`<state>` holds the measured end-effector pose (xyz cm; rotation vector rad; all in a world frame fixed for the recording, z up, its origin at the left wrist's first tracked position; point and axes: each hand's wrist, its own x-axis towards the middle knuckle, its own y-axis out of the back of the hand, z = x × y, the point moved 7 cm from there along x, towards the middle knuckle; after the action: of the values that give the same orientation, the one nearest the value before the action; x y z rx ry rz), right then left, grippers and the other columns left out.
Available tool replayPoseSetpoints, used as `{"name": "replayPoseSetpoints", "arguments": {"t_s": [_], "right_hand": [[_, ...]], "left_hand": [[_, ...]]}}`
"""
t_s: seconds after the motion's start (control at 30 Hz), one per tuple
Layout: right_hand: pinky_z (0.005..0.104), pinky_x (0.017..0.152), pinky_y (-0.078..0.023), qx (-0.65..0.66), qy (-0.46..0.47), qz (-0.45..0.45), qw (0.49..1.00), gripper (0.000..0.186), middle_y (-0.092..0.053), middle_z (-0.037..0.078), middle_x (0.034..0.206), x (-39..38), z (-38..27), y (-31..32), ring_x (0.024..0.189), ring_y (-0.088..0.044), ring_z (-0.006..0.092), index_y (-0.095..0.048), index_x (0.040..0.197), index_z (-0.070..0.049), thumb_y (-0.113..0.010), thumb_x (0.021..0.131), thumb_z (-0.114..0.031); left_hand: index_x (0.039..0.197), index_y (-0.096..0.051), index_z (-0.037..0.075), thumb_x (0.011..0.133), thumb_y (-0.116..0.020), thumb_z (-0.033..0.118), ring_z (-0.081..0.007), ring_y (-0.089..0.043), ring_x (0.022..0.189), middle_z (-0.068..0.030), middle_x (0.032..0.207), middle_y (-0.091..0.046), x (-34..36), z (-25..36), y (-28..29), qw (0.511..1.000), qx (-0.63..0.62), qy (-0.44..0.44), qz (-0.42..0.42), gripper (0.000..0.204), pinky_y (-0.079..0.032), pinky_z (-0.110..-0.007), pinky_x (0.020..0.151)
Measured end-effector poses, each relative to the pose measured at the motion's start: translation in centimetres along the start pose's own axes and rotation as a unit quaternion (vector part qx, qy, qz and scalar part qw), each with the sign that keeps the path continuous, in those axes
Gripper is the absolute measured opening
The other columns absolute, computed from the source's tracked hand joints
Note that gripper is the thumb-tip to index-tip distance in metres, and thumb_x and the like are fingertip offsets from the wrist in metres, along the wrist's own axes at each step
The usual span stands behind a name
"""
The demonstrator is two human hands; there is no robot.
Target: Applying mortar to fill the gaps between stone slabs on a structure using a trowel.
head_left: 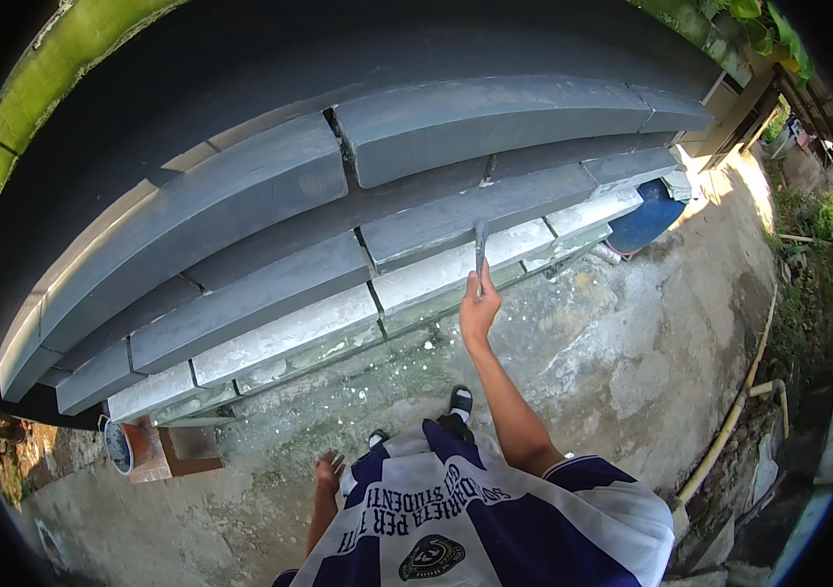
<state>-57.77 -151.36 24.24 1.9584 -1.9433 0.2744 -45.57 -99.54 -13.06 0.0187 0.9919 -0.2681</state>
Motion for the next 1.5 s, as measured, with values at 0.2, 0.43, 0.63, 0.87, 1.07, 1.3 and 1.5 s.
{"name": "replayPoseSetpoints", "arguments": {"t_s": [0.2, 0.43, 0.63, 0.87, 1.07, 1.3, 1.5], "right_hand": [[0.0246, 0.049, -0.034, 0.044, -0.108, -0.129, 0.985, 0.043, -0.058, 0.008, 0.074, -9.6, -2.8, -6.9, 0.058, -0.037, 0.0056, -0.044, 0.132, 0.004, -0.053, 0.093, -0.012], [0.0212, 0.087, -0.04, 0.103, -0.123, -0.311, 0.937, 0.039, -0.062, 0.006, 0.113, -8.1, -1.1, -5.0, 0.099, -0.051, 0.0072, -0.05, 0.127, 0.001, -0.058, 0.09, -0.01], [0.0213, 0.087, -0.041, 0.099, -0.067, -0.358, 0.926, 0.036, -0.062, 0.006, 0.113, -3.5, -1.0, -3.4, 0.099, -0.051, 0.0072, -0.054, 0.124, 0.002, -0.059, 0.09, -0.01], [0.0235, 0.086, -0.043, 0.031, -0.041, -0.246, 0.968, 0.034, -0.064, 0.01, 0.11, 1.1, 1.5, 0.9, 0.097, -0.054, 0.0095, -0.054, 0.122, 0.005, -0.057, 0.09, -0.008], [0.0278, 0.078, -0.045, -0.082, 0.004, -0.062, 0.995, 0.035, -0.066, 0.019, 0.103, -0.6, -2.3, 0.7, 0.087, -0.058, 0.0108, -0.054, 0.122, 0.005, -0.056, 0.09, -0.008], [0.0267, 0.049, -0.036, -0.075, 0.017, -0.251, 0.965, 0.036, -0.057, 0.005, 0.065, -9.6, -6.6, -6.3, 0.056, -0.032, 0.0051, -0.055, 0.124, -0.002, -0.057, 0.089, -0.012], [0.0275, 0.064, -0.043, 0.057, 0.022, -0.196, 0.979, 0.037, -0.065, 0.011, 0.089, -7.3, 0.0, -3.7, 0.071, -0.051, 0.0102, -0.056, 0.123, -0.002, -0.059, 0.089, -0.015]], "left_hand": [[0.132, -0.04, 0.003, 0.094, -0.04, 0.024, -0.03, -0.053, 0.116, -0.0158, 0.133, -0.048, 5.7, -4.5, 2.8, 0.991, -0.082, -0.039, -0.096, 0.043, -0.042, -0.042, 0.097], [0.134, -0.041, 0.011, 0.092, -0.037, 0.023, -0.0217, -0.044, 0.123, -0.0078, 0.133, -0.048, 5.9, -4.3, 3.0, 0.991, 0.106, 0.003, -0.077, 0.044, -0.034, -0.036, 0.103], [0.131, -0.045, 0.011, 0.088, -0.049, 0.025, -0.0247, -0.055, 0.109, -0.0059, 0.122, -0.058, 1.6, -3.0, 3.4, 0.998, 0.058, 0.031, -0.005, 0.045, -0.042, -0.04, 0.091], [0.125, -0.055, 0.008, 0.085, -0.06, 0.027, -0.0244, -0.055, 0.111, -0.0071, 0.122, -0.059, 5.4, -7.0, 5.4, 0.997, 0.057, -0.013, -0.054, 0.045, -0.042, -0.036, 0.092], [0.114, -0.061, 0.002, 0.084, -0.061, 0.026, -0.0181, -0.056, 0.103, -0.0085, 0.112, -0.063, 4.6, -8.4, 7.5, 0.954, 0.293, -0.065, 0.021, 0.039, -0.043, -0.033, 0.09], [0.119, -0.055, 0.005, 0.087, -0.055, 0.027, -0.0231, -0.057, 0.104, -0.0078, 0.116, -0.061, 3.8, -6.2, 4.6, 0.981, 0.188, -0.05, -0.017, 0.038, -0.044, -0.037, 0.088], [0.122, -0.05, 0.008, 0.09, -0.051, 0.028, -0.0273, -0.058, 0.105, -0.0072, 0.12, -0.059, 2.5, -3.2, 3.2, 0.99, 0.121, -0.033, -0.061, 0.038, -0.045, -0.041, 0.087]]}}
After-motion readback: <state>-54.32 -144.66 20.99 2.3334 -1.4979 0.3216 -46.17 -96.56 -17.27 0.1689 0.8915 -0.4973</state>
